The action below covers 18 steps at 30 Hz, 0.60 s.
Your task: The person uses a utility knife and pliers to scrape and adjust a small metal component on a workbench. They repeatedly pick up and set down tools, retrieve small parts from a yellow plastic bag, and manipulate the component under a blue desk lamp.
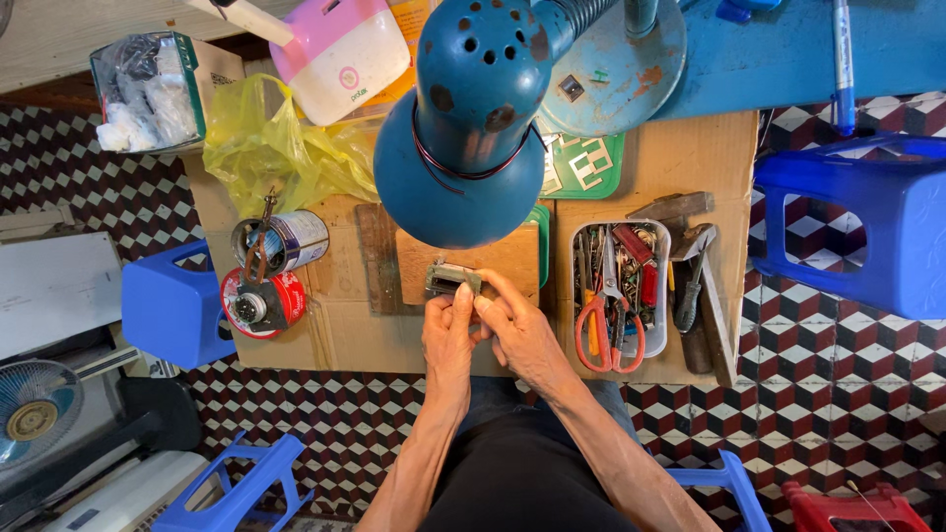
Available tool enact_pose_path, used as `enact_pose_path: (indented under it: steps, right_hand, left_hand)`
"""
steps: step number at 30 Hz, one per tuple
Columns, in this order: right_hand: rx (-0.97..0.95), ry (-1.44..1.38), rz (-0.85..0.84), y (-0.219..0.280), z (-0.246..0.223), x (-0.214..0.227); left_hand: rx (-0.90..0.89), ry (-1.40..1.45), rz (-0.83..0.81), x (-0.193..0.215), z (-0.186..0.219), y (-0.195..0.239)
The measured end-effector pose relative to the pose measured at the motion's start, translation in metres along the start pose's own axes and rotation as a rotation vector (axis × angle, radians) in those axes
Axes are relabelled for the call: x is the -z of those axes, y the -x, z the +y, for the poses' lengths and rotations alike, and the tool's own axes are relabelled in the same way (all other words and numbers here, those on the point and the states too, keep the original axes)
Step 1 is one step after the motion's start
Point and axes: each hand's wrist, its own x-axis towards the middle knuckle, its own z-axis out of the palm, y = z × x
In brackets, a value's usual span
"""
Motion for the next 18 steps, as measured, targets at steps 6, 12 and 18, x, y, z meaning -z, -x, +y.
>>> enact_pose_path:
  steps: [6,12,18]
  right_hand:
    - [-0.036,0.034,-0.053,0.003,-0.004,0.006]
    - [-0.118,-0.030,-0.108,0.008,-0.015,0.012]
    - [-0.094,-0.045,-0.146,0.007,-0.019,0.014]
  left_hand:
    - [-0.014,-0.061,0.000,0.003,-0.001,-0.003]
    - [0.024,-0.060,0.001,0.004,0.003,-0.004]
    - [0.024,-0.059,-0.017,0.003,0.007,0.000]
